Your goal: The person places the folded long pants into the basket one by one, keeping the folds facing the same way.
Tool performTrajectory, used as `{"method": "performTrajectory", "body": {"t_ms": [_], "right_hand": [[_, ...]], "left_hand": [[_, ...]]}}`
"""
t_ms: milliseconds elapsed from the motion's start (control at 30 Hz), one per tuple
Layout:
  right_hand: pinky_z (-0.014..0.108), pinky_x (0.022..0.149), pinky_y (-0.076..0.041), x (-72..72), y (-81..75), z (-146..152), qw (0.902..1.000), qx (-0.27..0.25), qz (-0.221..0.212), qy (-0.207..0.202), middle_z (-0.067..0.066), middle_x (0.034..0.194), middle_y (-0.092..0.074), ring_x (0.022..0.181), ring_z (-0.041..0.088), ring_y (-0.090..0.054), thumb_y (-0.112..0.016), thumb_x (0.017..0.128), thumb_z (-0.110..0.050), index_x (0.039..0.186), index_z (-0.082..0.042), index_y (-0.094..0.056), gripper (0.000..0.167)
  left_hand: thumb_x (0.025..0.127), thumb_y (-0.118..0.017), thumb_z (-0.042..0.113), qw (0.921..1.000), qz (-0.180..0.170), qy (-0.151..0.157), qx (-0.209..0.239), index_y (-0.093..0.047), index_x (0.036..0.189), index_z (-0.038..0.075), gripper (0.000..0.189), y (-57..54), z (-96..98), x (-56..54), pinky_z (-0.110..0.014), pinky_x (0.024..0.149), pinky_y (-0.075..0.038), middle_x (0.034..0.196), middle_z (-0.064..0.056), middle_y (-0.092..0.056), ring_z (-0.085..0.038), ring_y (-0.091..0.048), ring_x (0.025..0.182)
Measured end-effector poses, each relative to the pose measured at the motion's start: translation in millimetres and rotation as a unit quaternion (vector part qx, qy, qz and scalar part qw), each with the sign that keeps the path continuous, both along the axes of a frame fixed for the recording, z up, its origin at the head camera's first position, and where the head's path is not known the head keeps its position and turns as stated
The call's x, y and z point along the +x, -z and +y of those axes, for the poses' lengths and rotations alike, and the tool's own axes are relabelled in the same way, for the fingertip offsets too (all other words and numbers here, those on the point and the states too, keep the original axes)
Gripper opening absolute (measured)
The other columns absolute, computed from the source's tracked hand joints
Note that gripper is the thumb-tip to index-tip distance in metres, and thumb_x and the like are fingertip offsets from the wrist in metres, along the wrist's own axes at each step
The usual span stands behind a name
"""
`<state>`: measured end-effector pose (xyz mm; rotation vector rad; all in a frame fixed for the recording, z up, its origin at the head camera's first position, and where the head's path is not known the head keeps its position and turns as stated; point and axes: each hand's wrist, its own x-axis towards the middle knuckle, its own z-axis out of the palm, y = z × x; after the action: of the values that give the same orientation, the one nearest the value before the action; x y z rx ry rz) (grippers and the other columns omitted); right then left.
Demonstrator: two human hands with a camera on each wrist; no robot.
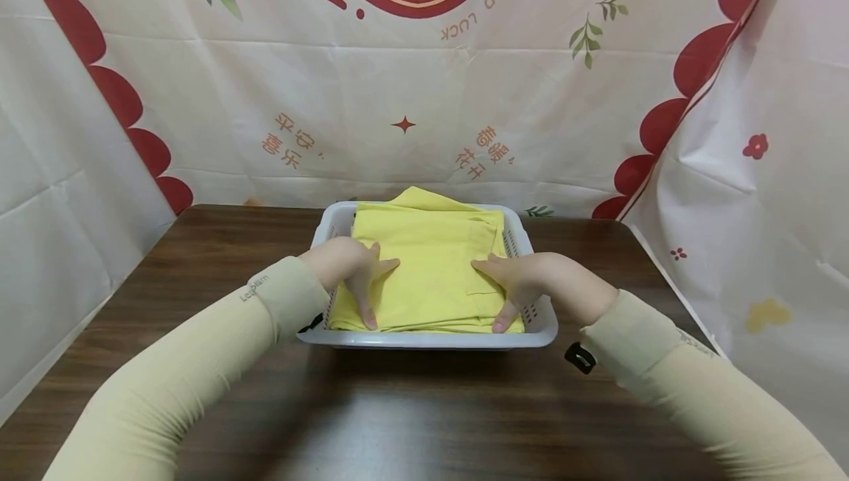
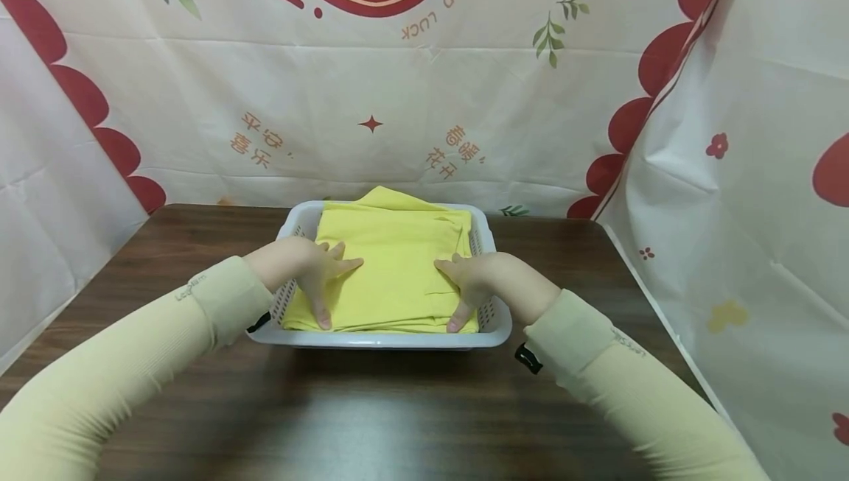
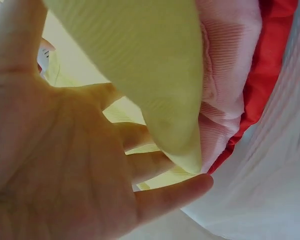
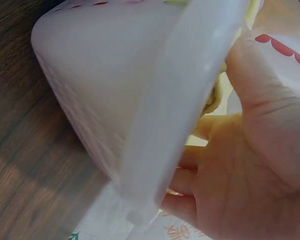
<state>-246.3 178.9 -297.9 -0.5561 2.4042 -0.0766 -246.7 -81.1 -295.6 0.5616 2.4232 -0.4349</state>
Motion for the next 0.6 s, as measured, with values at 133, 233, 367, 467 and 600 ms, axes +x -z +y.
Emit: {"method": "performTrajectory", "body": {"t_ms": [133, 233, 367, 467, 600], "right_hand": [[0.052, 0.110, -0.019, 1.0, 1.1, -2.2, 0.9999, 0.006, 0.006, 0.011, 0.023, 0.156, -0.005, 0.142, 0.035, -0.010, -0.083, 0.061, -0.050, 0.154, -0.008, -0.009, 0.126], [0.052, 0.110, -0.019, 1.6, 1.3, -0.5, 0.9998, 0.005, 0.006, 0.019, 0.023, 0.156, -0.006, 0.142, 0.035, -0.010, -0.083, 0.061, -0.050, 0.154, -0.009, -0.010, 0.126], [0.052, 0.111, -0.017, 0.8, 0.7, 4.8, 0.9999, -0.009, 0.006, 0.011, 0.022, 0.156, -0.008, 0.143, 0.033, -0.009, -0.082, 0.062, -0.055, 0.154, -0.010, -0.011, 0.124], [0.051, 0.111, -0.016, 0.1, -0.2, 10.0, 0.9995, -0.031, 0.002, -0.001, 0.020, 0.156, -0.011, 0.143, 0.032, -0.010, -0.080, 0.064, -0.057, 0.154, -0.010, -0.013, 0.122], [0.050, 0.112, -0.016, 1.5, -0.9, 15.9, 0.9979, -0.061, 0.003, -0.019, 0.021, 0.156, -0.013, 0.142, 0.033, -0.012, -0.077, 0.069, -0.057, 0.154, -0.008, -0.015, 0.115]], "left_hand": [[0.064, -0.071, 0.072, 1.0000, -0.003, 0.003, 0.002, -0.005, 0.155, 0.028, 0.122, -0.7, -0.9, 0.3, -0.049, 0.106, -0.029, 0.157, -0.021, -0.004, -0.040, -0.024, 0.137], [0.064, -0.072, 0.072, 0.9999, -0.005, 0.005, 0.014, -0.005, 0.155, 0.027, 0.122, -0.4, -2.1, 0.0, -0.051, 0.106, -0.028, 0.157, -0.021, -0.004, -0.040, -0.021, 0.138], [0.064, -0.073, 0.070, 0.9988, -0.015, 0.002, 0.046, -0.007, 0.155, 0.027, 0.120, 0.9, -8.2, -2.7, -0.054, 0.109, -0.020, 0.158, -0.019, -0.002, -0.039, -0.011, 0.141], [0.066, -0.073, 0.069, 0.9967, -0.031, 0.000, 0.075, -0.009, 0.155, 0.026, 0.118, 1.6, -14.9, -4.6, -0.056, 0.111, -0.012, 0.158, -0.017, 0.000, -0.038, -0.004, 0.142], [0.067, -0.074, 0.066, 0.9920, -0.049, -0.004, 0.117, -0.011, 0.155, 0.024, 0.116, 1.4, -22.6, -4.6, -0.057, 0.111, -0.008, 0.158, -0.016, 0.000, -0.037, 0.000, 0.143]]}}
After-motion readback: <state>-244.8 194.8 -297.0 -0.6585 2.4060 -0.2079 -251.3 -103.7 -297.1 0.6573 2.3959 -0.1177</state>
